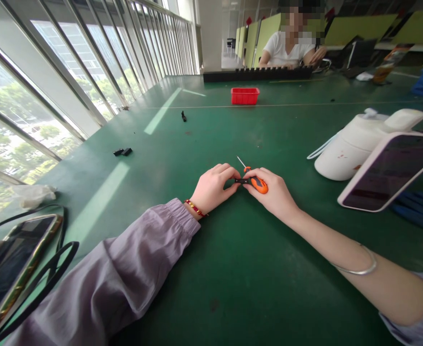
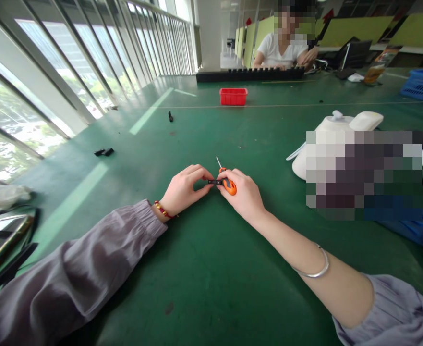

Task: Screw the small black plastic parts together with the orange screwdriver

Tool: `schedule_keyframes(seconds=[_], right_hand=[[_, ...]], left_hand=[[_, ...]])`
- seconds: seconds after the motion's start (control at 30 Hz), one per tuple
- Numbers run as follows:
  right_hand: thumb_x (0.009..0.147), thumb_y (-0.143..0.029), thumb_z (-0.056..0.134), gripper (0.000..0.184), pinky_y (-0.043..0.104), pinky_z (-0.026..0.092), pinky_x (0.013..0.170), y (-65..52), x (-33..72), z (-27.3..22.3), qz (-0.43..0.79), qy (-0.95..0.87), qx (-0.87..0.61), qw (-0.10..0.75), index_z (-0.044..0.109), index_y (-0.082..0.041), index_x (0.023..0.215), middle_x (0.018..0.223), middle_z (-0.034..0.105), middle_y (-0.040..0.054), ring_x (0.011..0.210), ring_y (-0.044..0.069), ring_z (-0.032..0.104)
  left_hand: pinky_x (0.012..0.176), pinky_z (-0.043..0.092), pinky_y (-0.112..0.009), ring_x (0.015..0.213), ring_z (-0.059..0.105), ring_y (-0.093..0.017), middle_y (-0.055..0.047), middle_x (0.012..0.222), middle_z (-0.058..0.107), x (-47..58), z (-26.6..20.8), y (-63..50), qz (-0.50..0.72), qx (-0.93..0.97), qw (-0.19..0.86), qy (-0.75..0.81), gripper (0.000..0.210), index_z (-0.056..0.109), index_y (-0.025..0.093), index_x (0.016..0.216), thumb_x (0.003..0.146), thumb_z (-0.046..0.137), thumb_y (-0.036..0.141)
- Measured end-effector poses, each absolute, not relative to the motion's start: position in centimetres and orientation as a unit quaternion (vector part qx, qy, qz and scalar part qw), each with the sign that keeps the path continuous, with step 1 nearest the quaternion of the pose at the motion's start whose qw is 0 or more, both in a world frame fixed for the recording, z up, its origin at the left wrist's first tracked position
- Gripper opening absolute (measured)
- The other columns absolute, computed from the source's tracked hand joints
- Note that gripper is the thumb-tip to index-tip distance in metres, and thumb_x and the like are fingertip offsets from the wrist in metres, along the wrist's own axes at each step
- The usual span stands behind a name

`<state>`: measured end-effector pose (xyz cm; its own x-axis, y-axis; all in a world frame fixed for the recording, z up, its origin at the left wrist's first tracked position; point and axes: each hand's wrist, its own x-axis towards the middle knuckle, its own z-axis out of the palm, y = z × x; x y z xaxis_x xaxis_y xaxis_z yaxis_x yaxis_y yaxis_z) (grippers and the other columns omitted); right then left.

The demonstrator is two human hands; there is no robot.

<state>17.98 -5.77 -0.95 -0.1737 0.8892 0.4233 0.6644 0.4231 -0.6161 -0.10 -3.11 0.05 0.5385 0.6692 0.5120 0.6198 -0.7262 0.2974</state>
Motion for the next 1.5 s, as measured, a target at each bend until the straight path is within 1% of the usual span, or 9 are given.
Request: schedule_keyframes(seconds=[0.17,0.37,0.53,0.7,0.87,1.07,1.27,1.37,1.5], right_hand=[[0.080,-0.019,0.061,0.008,0.030,0.044,0.077,-6.3,18.3,-0.8,0.158,-0.741,-0.506,0.411,0.063,-0.021,0.087,0.089,0.064,0.0034,0.082,0.019,0.062],[0.079,-0.019,0.061,0.008,0.031,0.044,0.076,-6.2,18.3,-0.9,0.163,-0.744,-0.499,0.413,0.063,-0.021,0.086,0.088,0.064,0.0032,0.082,0.019,0.061],[0.078,-0.018,0.061,0.009,0.031,0.044,0.076,-6.2,18.4,-1.0,0.172,-0.746,-0.501,0.403,0.064,-0.020,0.087,0.088,0.064,0.0033,0.082,0.020,0.062],[0.078,-0.018,0.062,0.010,0.031,0.044,0.076,-6.2,18.4,-1.0,0.178,-0.748,-0.500,0.399,0.065,-0.020,0.087,0.088,0.064,0.0033,0.082,0.020,0.062],[0.078,-0.019,0.062,0.010,0.030,0.044,0.075,-6.1,18.5,-1.1,0.177,-0.750,-0.497,0.399,0.065,-0.020,0.087,0.087,0.064,0.0032,0.080,0.019,0.061],[0.078,-0.019,0.062,0.009,0.031,0.044,0.077,-6.0,18.4,-1.1,0.173,-0.750,-0.495,0.403,0.064,-0.020,0.087,0.087,0.064,0.0030,0.081,0.019,0.062],[0.079,-0.021,0.062,0.008,0.030,0.044,0.076,-6.0,18.4,-1.1,0.171,-0.748,-0.497,0.405,0.063,-0.020,0.086,0.088,0.065,0.0031,0.082,0.019,0.061],[0.078,-0.022,0.062,0.008,0.030,0.044,0.076,-6.1,18.4,-1.1,0.167,-0.747,-0.500,0.406,0.062,-0.021,0.086,0.089,0.065,0.0027,0.081,0.019,0.062],[0.078,-0.023,0.061,0.008,0.031,0.045,0.077,-6.2,18.3,-1.0,0.161,-0.745,-0.508,0.401,0.061,-0.022,0.086,0.090,0.066,0.0028,0.082,0.020,0.062]], left_hand=[[0.071,0.045,-0.024,0.082,0.057,-0.014,-0.001,0.086,0.062,-0.1,0.1,-3.2,0.305,0.884,0.054,0.350,0.008,0.060,0.018,0.088,0.082,0.060,0.022],[0.072,0.046,-0.025,0.082,0.058,-0.014,-0.001,0.087,0.064,-0.2,-0.2,-2.9,0.299,0.886,0.081,0.344,0.011,0.062,0.019,0.088,0.085,0.058,0.029],[0.073,0.046,-0.025,0.082,0.059,-0.014,-0.001,0.084,0.065,-0.3,-0.3,-2.3,0.309,0.875,0.150,0.342,0.013,0.065,0.018,0.081,0.083,0.062,0.031],[0.069,0.046,-0.024,0.074,0.059,-0.012,-0.002,0.080,0.065,-0.3,-0.5,-1.8,0.331,0.856,0.226,0.328,0.015,0.067,0.016,0.076,0.081,0.065,0.030],[0.068,0.047,-0.023,0.073,0.060,-0.012,-0.002,0.079,0.066,-0.3,-0.6,-1.7,0.338,0.841,0.262,0.330,0.016,0.068,0.015,0.076,0.081,0.065,0.030],[0.069,0.046,-0.024,0.075,0.060,-0.013,-0.002,0.081,0.067,-0.3,-0.4,-1.9,0.324,0.853,0.224,0.342,0.014,0.069,0.016,0.081,0.083,0.061,0.028],[0.075,0.047,-0.026,0.083,0.060,-0.015,-0.002,0.089,0.068,-0.2,-0.3,-2.4,0.307,0.875,0.137,0.348,0.017,0.068,0.019,0.095,0.087,0.056,0.027],[0.076,0.046,-0.027,0.085,0.059,-0.016,-0.002,0.091,0.068,-0.2,-0.3,-2.6,0.304,0.883,0.092,0.345,0.017,0.068,0.020,0.092,0.089,0.053,0.028],[0.076,0.046,-0.027,0.085,0.059,-0.015,-0.003,0.093,0.068,-0.2,-0.2,-2.8,0.304,0.887,0.069,0.340,0.018,0.067,0.020,0.091,0.090,0.051,0.029]])
